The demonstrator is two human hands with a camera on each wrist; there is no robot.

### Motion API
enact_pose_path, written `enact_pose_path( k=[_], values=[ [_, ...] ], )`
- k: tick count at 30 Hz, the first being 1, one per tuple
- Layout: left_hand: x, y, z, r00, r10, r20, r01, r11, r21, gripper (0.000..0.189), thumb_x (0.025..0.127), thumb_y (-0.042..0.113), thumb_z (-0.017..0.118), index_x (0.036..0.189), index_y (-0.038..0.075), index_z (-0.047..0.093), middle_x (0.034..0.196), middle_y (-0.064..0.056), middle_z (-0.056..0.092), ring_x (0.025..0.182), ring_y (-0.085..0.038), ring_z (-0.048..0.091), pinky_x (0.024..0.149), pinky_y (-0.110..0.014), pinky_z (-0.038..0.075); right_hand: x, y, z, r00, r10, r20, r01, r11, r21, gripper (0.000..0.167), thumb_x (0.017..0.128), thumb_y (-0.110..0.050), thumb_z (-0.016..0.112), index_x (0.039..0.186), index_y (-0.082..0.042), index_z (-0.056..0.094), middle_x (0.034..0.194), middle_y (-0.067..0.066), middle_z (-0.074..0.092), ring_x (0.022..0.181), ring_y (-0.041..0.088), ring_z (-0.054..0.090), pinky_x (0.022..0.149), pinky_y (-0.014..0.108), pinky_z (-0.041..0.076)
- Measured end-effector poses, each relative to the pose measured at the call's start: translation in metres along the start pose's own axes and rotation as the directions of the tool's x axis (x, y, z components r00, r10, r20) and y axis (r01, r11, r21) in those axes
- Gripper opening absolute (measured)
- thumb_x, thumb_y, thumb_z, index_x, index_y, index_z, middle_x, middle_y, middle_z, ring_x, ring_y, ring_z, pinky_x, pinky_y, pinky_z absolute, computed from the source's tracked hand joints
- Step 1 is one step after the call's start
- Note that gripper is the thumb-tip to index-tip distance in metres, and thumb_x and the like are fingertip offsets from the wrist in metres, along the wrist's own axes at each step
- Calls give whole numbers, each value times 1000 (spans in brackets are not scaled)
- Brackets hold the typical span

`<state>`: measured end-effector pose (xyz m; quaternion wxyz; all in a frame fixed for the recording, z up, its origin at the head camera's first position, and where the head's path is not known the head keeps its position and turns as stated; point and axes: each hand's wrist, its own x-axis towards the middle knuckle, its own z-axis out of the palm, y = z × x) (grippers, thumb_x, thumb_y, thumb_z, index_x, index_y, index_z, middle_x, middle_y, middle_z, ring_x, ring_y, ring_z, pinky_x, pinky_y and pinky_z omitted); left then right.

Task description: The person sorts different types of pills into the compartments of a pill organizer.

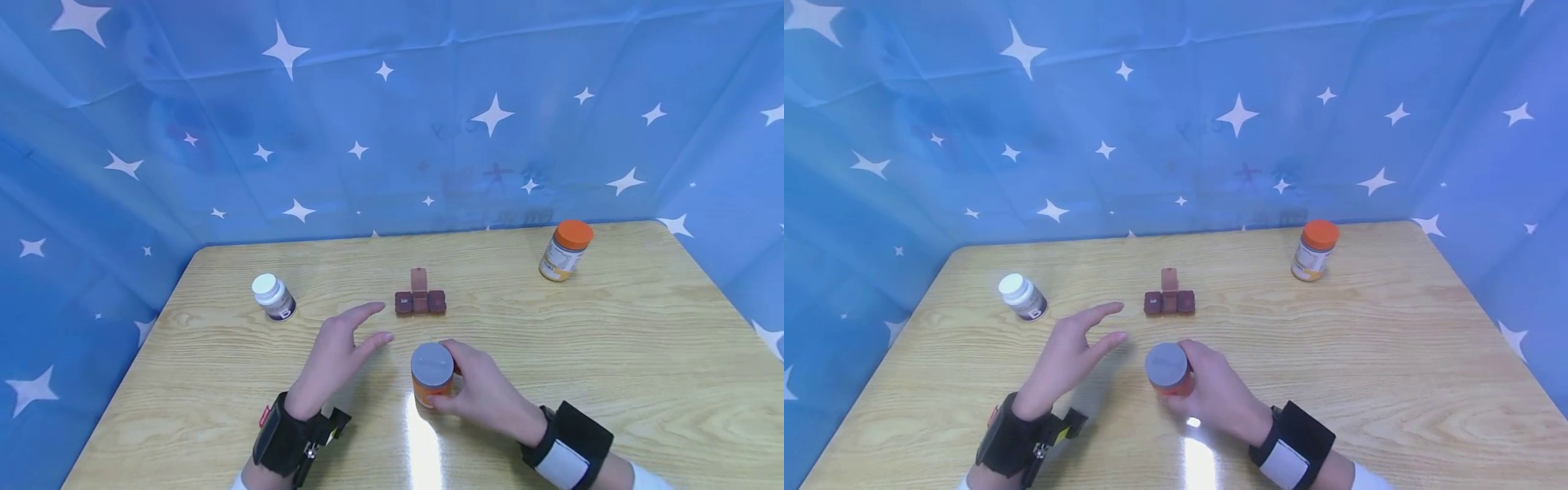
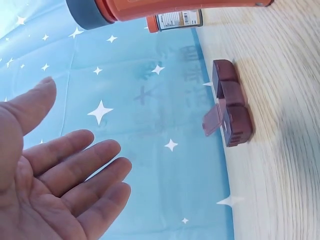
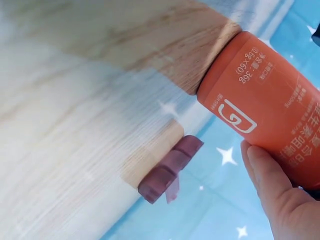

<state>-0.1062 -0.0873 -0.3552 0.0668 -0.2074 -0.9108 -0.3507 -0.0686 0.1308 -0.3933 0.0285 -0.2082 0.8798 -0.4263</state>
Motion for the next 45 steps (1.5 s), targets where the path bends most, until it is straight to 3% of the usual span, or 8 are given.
enact_pose_path(
  k=[4,8,16,21,28,36,40,45],
  values=[
    [-1,1,1,999,-7,32,8,999,-41,46,82,25,68,122,5,58,121,-11,63,114,-26,58,96,-40,46,0,-1,-1,1000,8,18,-8,1000,11,55,67,-14,80,115,-8,54,106,1,62,98,14,61,82,26,53],
    [-4,2,7,989,31,148,-5,985,-174,56,80,24,70,130,7,51,128,-10,58,121,-26,52,99,-43,43,-2,1,0,1000,-6,13,5,1000,14,54,67,-15,80,114,-8,54,105,1,63,97,14,61,82,25,53],
    [-6,1,43,902,96,420,100,901,-421,98,70,42,75,146,9,24,147,-7,38,136,-20,34,110,-40,31,-4,4,2,997,-73,-33,73,997,0,51,69,-19,80,112,-9,56,103,-1,63,96,13,61,81,27,54],
    [-9,-1,63,882,74,466,184,856,-484,104,69,37,79,148,10,17,148,-3,36,134,-17,37,110,-40,30,-5,4,1,998,-52,-19,53,999,8,58,69,-23,81,118,-8,54,109,2,62,101,18,61,83,28,53],
    [-12,-4,77,903,80,421,188,809,-557,75,71,19,80,136,14,42,127,-3,56,118,-16,52,102,-28,37,-6,2,-2,1000,12,-14,-12,1000,20,61,67,-18,82,121,-8,54,114,4,62,106,19,60,85,27,52],
    [-14,-2,77,918,51,394,180,830,-528,60,73,20,79,126,14,52,115,-2,62,105,-13,58,90,-24,46,-13,7,-20,998,-12,69,12,1000,-3,46,78,-7,70,121,-5,53,117,8,62,109,23,59,88,29,51],
    [-14,0,76,923,41,382,169,850,-499,58,71,20,80,122,12,54,112,-1,64,102,-12,60,88,-23,47,-15,11,-38,997,6,-83,-10,999,-46,34,83,2,57,117,1,54,113,14,63,105,28,61,86,35,52],
    [-14,1,76,930,31,367,163,859,-486,56,70,21,80,120,12,56,109,-1,65,100,-12,61,87,-23,47,-11,4,-44,952,16,-305,-42,996,-78,36,93,-12,52,125,6,48,122,21,57,113,33,56,91,41,48]
  ],
)
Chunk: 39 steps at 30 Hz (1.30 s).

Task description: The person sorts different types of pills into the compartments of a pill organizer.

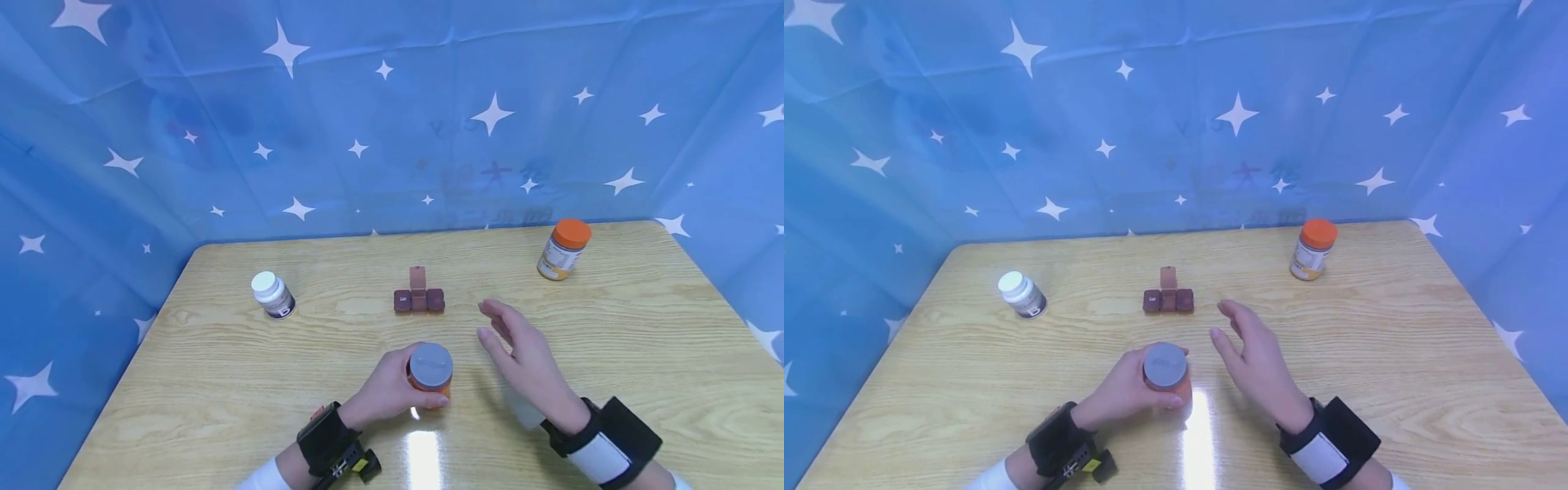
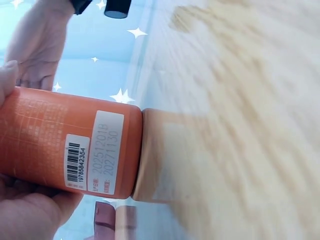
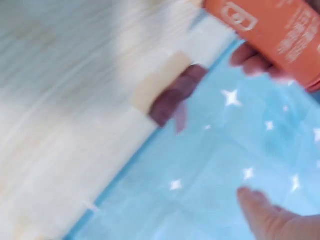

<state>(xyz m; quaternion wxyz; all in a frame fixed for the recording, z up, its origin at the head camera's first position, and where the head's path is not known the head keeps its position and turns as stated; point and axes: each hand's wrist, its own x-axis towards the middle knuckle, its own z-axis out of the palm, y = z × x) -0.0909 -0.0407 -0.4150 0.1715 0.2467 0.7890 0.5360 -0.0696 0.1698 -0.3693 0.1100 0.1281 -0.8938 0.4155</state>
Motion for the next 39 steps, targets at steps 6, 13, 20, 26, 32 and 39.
enact_pose_path(
  k=[6,13,20,26,32,39],
  values=[
    [-1,0,2,1000,4,-22,-3,1000,19,53,70,20,80,117,11,57,106,-3,66,96,-12,61,83,-22,48,-8,-29,19,995,-100,23,102,982,-159,60,87,-29,62,131,7,43,129,24,52,119,38,51,94,50,45],
    [-3,-1,2,997,61,-42,-58,995,83,49,75,17,74,120,8,56,111,-6,66,103,-18,61,89,-24,47,-15,-45,43,991,-120,52,130,947,-294,70,72,-39,76,122,5,54,114,17,62,103,26,61,82,37,53],
    [-3,-1,1,999,48,-23,-46,997,68,58,72,18,78,124,11,54,115,-4,65,106,-17,60,90,-23,46,-11,-34,42,970,-223,99,239,949,-207,55,70,-30,79,114,-3,61,110,11,64,101,22,61,81,34,53],
    [-2,-1,-2,999,29,14,-30,998,63,56,68,21,80,119,13,57,107,-2,66,95,-8,60,83,-21,47,13,-13,23,855,-305,419,284,952,114,53,75,-27,75,123,-12,58,122,5,61,112,22,57,93,37,47],
    [-1,-1,-4,998,40,43,-41,999,29,53,69,22,81,115,13,57,104,-2,66,92,-6,59,81,-20,47,48,5,16,610,-393,688,126,905,406,54,75,-16,74,127,-15,57,137,6,51,131,18,42,109,33,32],
    [-1,-1,-3,996,69,50,-68,998,-17,59,70,19,81,122,13,53,112,-4,63,100,-10,59,88,-22,46,65,13,18,444,-506,739,-38,814,580,56,80,-20,72,130,-8,51,143,11,43,138,12,30,112,26,25]
  ],
)
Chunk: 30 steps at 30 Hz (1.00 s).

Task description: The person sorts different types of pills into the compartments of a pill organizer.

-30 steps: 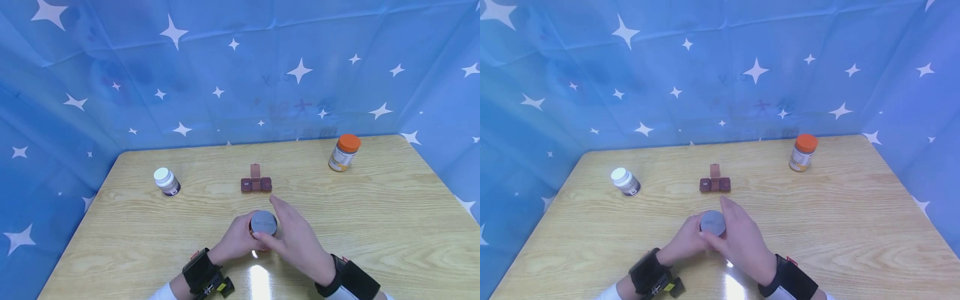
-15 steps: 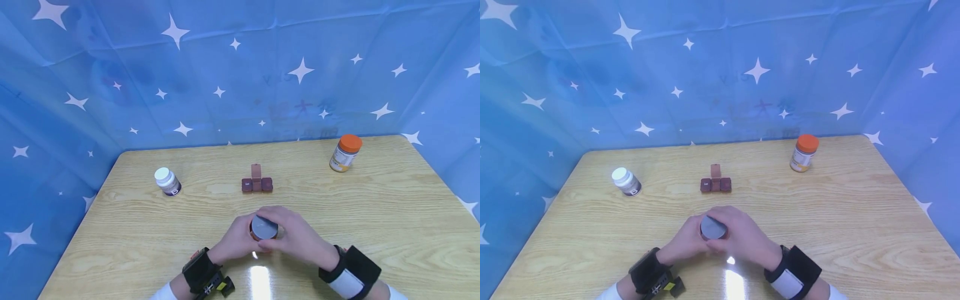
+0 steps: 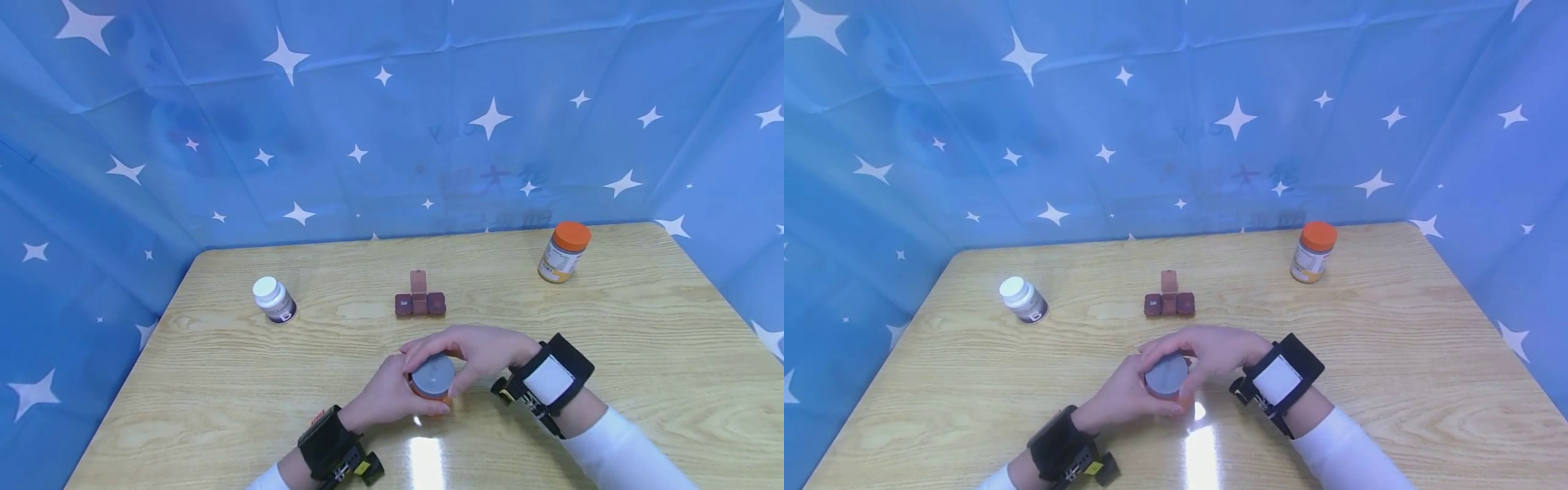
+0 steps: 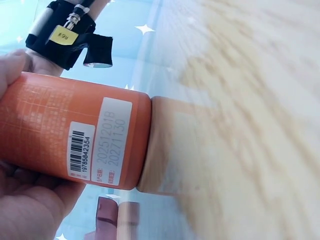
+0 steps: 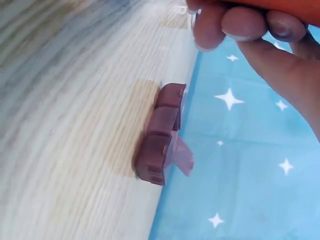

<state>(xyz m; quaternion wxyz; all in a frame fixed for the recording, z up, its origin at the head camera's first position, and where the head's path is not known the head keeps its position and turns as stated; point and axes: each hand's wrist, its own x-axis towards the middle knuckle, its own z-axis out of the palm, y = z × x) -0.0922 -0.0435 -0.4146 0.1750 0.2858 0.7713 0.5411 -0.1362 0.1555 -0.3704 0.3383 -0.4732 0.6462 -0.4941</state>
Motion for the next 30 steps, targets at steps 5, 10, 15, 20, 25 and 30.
enact_pose_path(
  k=[5,10,15,20,25,30],
  values=[
    [0,-1,0,1000,-17,-4,17,1000,23,56,70,20,81,119,13,56,111,-1,65,100,-8,59,89,-22,45,-7,-6,25,959,-15,-283,8,1000,-27,82,80,-49,65,144,-13,31,150,12,31,139,18,27,112,47,25],
    [-1,0,-1,1000,-3,-20,4,997,79,51,71,24,79,117,14,59,107,0,67,98,-9,61,87,-22,46,0,-19,76,665,-6,-746,-341,887,-312,88,74,-52,69,141,-7,34,140,18,42,127,36,42,98,56,38],
    [-2,0,0,999,11,-47,-6,994,111,50,76,23,75,121,12,57,112,-1,66,106,-13,60,92,-24,46,13,-20,100,517,-65,-854,-585,701,-407,83,67,-45,78,128,3,47,116,13,56,103,21,57,83,37,52],
    [-3,0,3,997,37,-70,-25,987,156,47,74,16,74,118,8,58,108,-5,67,101,-16,62,89,-24,47,15,-16,99,510,-132,-850,-565,694,-446,64,65,-31,82,115,1,56,106,9,58,96,18,57,81,35,51],
    [-2,1,4,998,10,-62,-1,990,139,54,71,19,76,120,10,57,111,-4,66,102,-14,61,89,-22,46,5,-15,83,646,-92,-758,-447,759,-473,54,68,-23,81,114,-7,58,111,5,60,102,20,57,86,38,48],
    [-2,1,3,998,-42,-51,47,993,105,55,70,23,79,119,13,56,108,-1,66,97,-9,60,84,-20,46,-5,-12,53,859,-24,-511,-236,869,-436,53,73,-15,74,123,-19,56,120,-2,57,111,14,52,93,35,45]
  ],
)
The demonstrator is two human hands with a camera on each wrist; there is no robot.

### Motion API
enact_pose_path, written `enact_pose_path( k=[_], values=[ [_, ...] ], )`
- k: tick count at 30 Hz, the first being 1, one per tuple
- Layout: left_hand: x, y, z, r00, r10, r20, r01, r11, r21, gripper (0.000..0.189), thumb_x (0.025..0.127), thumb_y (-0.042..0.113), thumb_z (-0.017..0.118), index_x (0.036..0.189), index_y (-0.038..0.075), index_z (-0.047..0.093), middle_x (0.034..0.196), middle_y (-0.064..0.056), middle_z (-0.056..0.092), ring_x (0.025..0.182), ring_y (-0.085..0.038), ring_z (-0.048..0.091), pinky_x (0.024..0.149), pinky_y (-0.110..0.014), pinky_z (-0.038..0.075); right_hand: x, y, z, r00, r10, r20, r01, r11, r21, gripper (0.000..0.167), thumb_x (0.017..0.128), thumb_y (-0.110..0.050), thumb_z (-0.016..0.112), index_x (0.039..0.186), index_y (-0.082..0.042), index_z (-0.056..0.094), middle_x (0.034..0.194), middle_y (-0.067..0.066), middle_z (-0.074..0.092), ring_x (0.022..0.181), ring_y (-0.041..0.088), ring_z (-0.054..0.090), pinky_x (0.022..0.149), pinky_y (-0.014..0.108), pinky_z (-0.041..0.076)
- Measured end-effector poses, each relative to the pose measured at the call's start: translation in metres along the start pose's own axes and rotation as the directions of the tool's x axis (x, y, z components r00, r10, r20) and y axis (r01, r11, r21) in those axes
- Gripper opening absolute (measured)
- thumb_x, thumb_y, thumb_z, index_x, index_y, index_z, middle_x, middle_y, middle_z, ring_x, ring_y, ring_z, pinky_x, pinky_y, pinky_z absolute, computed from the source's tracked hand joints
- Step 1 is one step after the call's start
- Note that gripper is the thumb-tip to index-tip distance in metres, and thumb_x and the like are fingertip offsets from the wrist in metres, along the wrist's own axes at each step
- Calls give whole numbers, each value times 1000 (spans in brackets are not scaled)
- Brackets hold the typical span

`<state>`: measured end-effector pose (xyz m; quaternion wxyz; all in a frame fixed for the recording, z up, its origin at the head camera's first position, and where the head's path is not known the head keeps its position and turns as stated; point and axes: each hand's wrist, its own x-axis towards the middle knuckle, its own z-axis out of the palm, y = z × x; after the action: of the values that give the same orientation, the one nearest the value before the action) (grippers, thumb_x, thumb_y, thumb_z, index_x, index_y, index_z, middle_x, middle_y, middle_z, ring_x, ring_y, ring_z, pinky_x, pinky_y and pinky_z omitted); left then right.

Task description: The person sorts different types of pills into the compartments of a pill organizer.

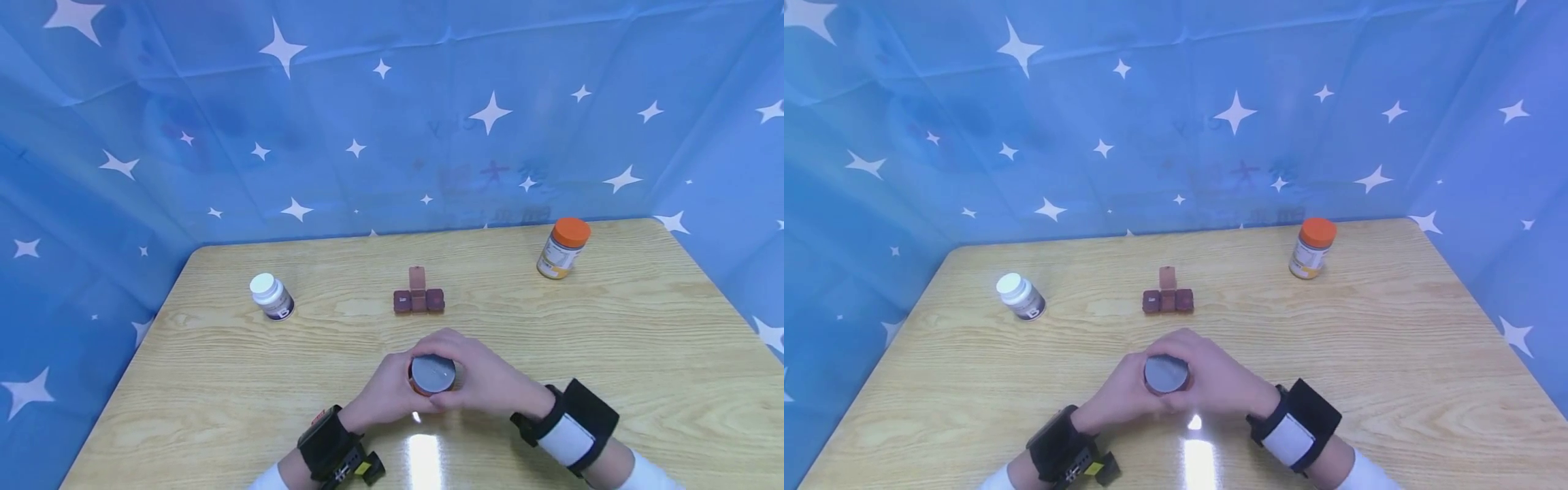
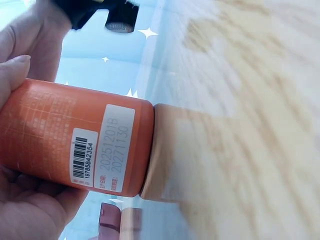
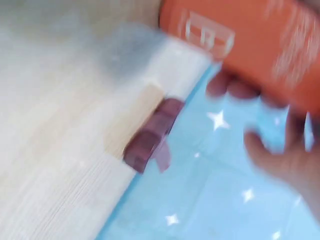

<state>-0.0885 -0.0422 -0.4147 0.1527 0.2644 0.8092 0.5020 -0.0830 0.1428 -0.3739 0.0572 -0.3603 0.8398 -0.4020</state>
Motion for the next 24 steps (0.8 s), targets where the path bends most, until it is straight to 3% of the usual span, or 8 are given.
enact_pose_path(
  k=[6,9,12,14,17,19,21,24],
  values=[
    [0,-1,2,1000,-3,4,3,999,-50,57,67,24,82,118,17,57,106,1,66,95,-8,59,82,-21,45,15,17,-18,946,-109,307,26,964,264,61,71,0,66,127,-19,52,126,0,53,116,12,47,101,30,37],
    [0,-2,4,1000,-1,9,2,997,-77,58,68,23,82,119,16,56,108,1,65,97,-9,59,84,-21,45,16,20,-21,928,-114,355,-12,943,334,60,72,0,66,129,-16,51,130,2,51,119,11,46,103,27,35],
    [0,-3,5,1000,1,12,0,998,-63,58,68,23,82,119,15,56,109,1,65,98,-9,59,86,-22,45,10,21,-20,939,-98,329,-39,922,386,64,77,-12,69,135,-17,44,138,4,46,126,11,42,106,26,32],
    [1,-3,5,1000,2,13,-2,999,-44,57,68,23,81,119,14,57,108,1,66,98,-8,60,86,-22,46,3,20,-16,967,-62,245,-51,901,431,69,80,-24,70,140,-16,37,144,8,39,132,16,37,108,30,32],
    [2,-2,4,1000,2,9,-1,1000,-19,54,69,24,81,117,13,59,105,1,67,95,-7,60,83,-21,47,-9,10,-2,998,66,6,-62,896,441,79,80,-33,71,143,-11,29,147,17,33,135,30,32,108,47,32],
    [2,-1,3,1000,-2,5,2,1000,-12,52,69,24,80,116,13,59,103,1,67,93,-6,60,81,-20,47,-14,-1,11,964,192,-185,-113,922,370,79,79,-31,73,141,-7,31,143,20,36,131,36,35,102,56,34],
    [2,0,2,1000,7,-3,-7,1000,2,50,70,23,78,116,12,60,103,0,68,93,-7,61,81,-20,47,-16,-13,25,898,289,-333,-197,939,284,79,75,-25,76,138,-2,34,134,20,44,123,37,42,96,59,37],
    [1,1,2,1000,26,-10,-26,1000,12,50,72,22,76,118,10,59,107,-1,68,97,-10,62,85,-22,47,-16,-26,41,824,347,-448,-288,937,197,80,69,-20,80,134,1,39,121,14,52,114,29,49,92,52,41]
  ],
)
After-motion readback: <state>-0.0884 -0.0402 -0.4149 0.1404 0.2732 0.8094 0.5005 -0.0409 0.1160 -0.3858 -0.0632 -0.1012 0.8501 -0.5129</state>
